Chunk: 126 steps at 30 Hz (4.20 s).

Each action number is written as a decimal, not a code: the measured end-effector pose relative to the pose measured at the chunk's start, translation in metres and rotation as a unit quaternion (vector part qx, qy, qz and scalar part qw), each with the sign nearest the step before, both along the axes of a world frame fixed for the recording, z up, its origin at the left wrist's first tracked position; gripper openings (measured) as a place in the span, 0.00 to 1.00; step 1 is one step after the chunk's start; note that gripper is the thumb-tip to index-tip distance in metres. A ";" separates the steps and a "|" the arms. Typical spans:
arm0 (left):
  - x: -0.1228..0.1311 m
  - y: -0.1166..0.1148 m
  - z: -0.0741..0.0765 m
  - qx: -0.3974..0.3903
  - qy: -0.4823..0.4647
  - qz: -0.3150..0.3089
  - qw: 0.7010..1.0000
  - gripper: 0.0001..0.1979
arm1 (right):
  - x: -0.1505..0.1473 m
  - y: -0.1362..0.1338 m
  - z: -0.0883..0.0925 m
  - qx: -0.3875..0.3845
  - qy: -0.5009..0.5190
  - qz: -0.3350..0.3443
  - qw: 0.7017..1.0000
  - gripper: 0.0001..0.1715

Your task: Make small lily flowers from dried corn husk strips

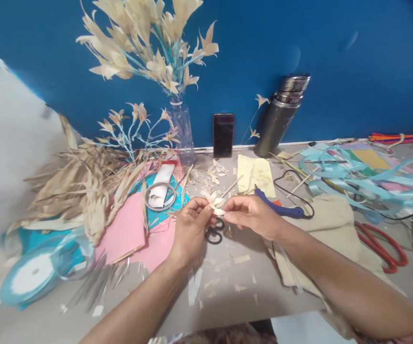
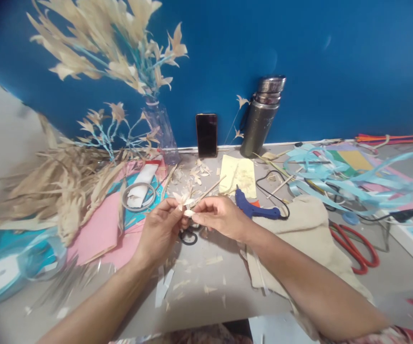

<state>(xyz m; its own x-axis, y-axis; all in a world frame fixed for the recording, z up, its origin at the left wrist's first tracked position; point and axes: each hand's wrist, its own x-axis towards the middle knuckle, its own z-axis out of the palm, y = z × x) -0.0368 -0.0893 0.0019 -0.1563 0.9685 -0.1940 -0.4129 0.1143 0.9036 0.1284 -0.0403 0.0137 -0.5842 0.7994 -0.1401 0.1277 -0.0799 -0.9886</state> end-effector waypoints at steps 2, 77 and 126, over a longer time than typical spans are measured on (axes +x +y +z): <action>0.001 -0.001 0.002 -0.006 -0.014 -0.001 1.000 0.14 | -0.001 -0.001 -0.001 0.014 0.003 -0.015 1.000 0.14; -0.003 -0.002 0.002 -0.040 -0.167 -0.024 0.985 0.11 | -0.013 -0.014 -0.012 -0.063 0.047 -0.102 0.992 0.16; -0.001 -0.003 0.011 -0.001 -0.025 -0.085 0.996 0.11 | -0.016 -0.012 -0.002 -0.155 0.158 -0.110 0.969 0.14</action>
